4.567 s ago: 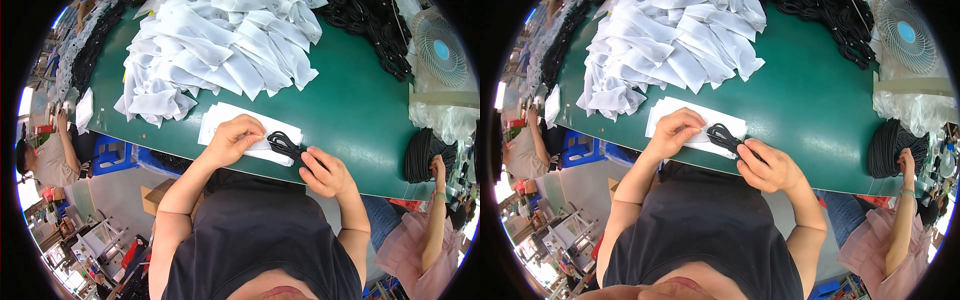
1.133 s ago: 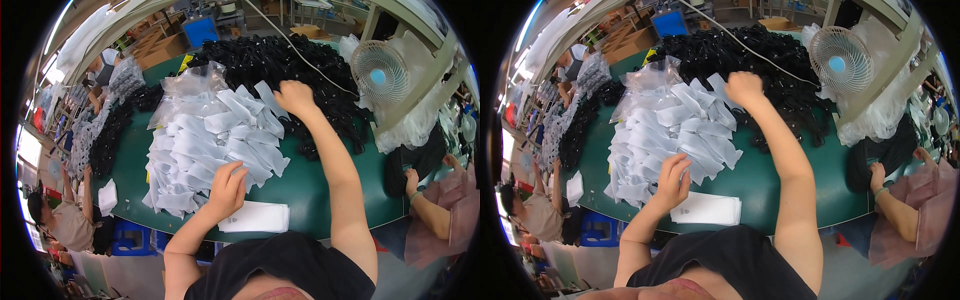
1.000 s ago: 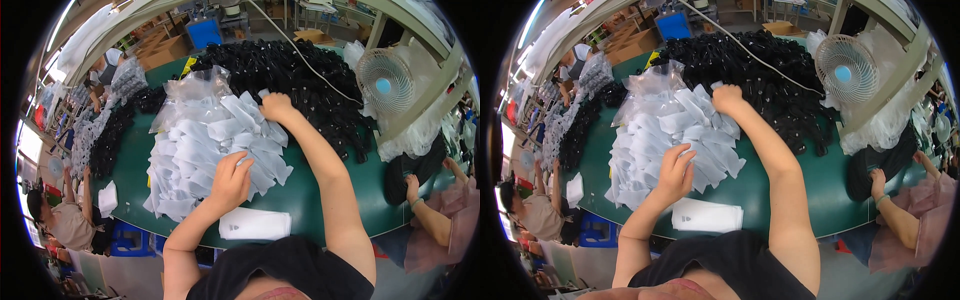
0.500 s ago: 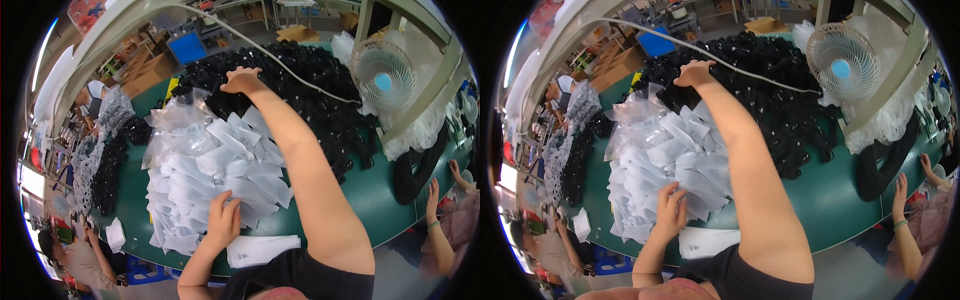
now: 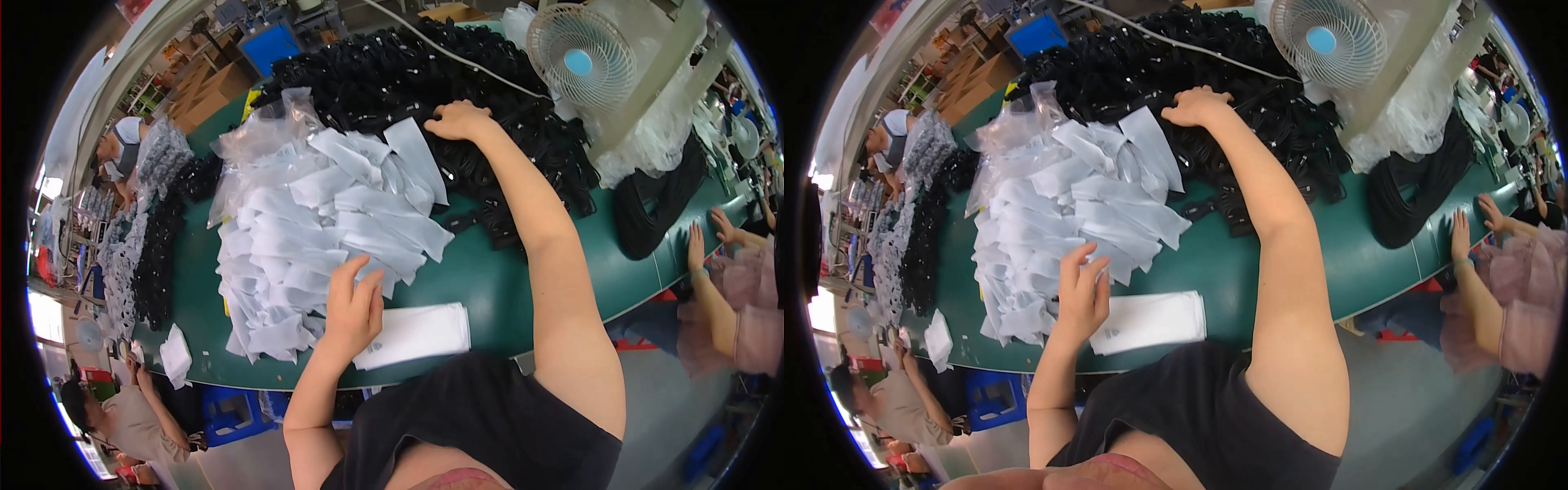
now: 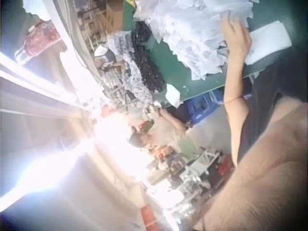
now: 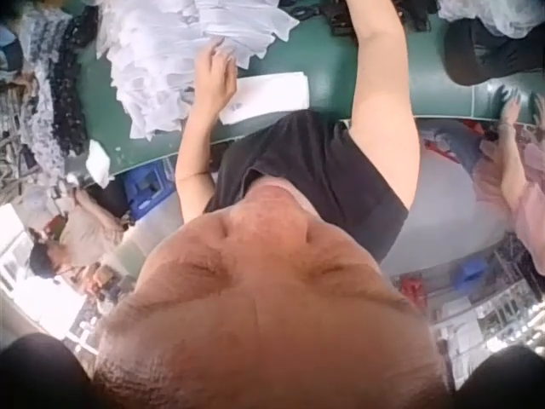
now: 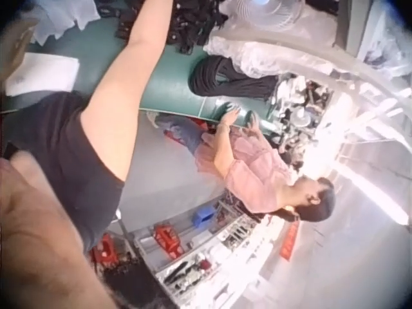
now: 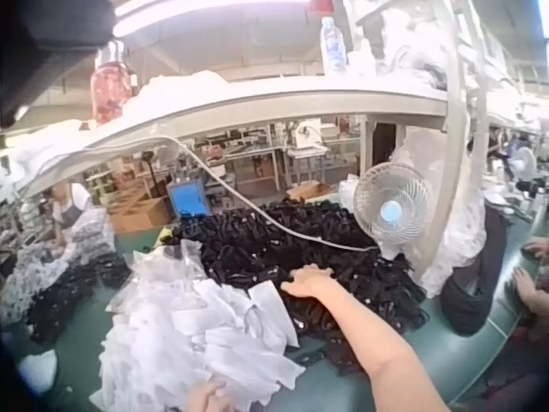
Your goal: Packaging black cables into individual plastic bags at a factory workbench.
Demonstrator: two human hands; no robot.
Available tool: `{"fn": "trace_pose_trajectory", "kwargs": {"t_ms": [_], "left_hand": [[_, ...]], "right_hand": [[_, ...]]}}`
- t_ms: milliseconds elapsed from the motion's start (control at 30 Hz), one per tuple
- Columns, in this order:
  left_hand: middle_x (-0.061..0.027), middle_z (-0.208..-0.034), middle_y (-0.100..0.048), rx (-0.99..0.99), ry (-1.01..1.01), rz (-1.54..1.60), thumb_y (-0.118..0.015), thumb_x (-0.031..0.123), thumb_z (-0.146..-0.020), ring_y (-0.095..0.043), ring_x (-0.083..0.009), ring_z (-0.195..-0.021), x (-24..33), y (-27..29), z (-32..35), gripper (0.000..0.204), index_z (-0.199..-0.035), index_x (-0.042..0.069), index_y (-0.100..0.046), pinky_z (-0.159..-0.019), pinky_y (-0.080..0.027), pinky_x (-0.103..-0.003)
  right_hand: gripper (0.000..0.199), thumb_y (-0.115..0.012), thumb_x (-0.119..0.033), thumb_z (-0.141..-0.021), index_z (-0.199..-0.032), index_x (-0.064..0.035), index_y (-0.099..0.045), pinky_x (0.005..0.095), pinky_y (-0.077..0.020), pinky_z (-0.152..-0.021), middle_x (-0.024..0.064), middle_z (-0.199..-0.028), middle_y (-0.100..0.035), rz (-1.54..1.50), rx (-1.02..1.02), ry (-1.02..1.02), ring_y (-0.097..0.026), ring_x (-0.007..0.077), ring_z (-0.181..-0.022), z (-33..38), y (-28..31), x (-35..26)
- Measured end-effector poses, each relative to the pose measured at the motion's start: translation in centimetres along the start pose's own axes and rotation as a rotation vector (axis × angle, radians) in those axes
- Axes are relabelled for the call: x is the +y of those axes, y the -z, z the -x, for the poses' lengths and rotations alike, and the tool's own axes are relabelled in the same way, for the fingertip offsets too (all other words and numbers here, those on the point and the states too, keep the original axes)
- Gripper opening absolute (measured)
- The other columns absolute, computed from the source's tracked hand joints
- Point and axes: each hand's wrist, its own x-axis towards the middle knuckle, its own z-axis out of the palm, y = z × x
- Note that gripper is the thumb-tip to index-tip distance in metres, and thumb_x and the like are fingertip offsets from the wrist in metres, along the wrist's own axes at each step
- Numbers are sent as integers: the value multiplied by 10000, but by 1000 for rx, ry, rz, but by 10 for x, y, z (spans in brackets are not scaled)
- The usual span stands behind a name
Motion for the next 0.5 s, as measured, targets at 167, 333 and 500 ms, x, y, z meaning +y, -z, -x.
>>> {"fn": "trace_pose_trajectory", "kwargs": {"t_ms": [167, 333, 500], "left_hand": [[-223, -1150, -510, -14, -47, 35, -616, -54, -732, -529, -388, -991, 12, -6, 7, 300, -1027, -15, -575, -839, -445, -427], [-200, -1130, -517, -89, -73, 87, -635, -40, -721, -535, -372, -980, 23, -14, 25, 313, -1028, -17, -573, -827, -449, -425], [-163, -1012, -556, -37, 9, 163, -620, -84, -719, -554, -334, -868, 31, -24, 47, 312, -1017, -9, -569, -716, -465, -376]], "right_hand": [[592, -455, -533, -801, -1304, -233, -543, 631, -231, -1040, 146, -1394, -434, 37, 101, 6, -364, 329, -1318, 38, -10, 26], [521, -460, -501, -848, -1255, -200, -581, 609, -234, -1044, 154, -1367, -454, 165, 223, 82, -380, 336, -1299, 86, -27, 50], [150, -643, -181, -735, -845, -80, -626, 397, -388, -770, 58, -939, -551, 327, 688, 566, -514, 252, -894, 168, -54, 22]]}}
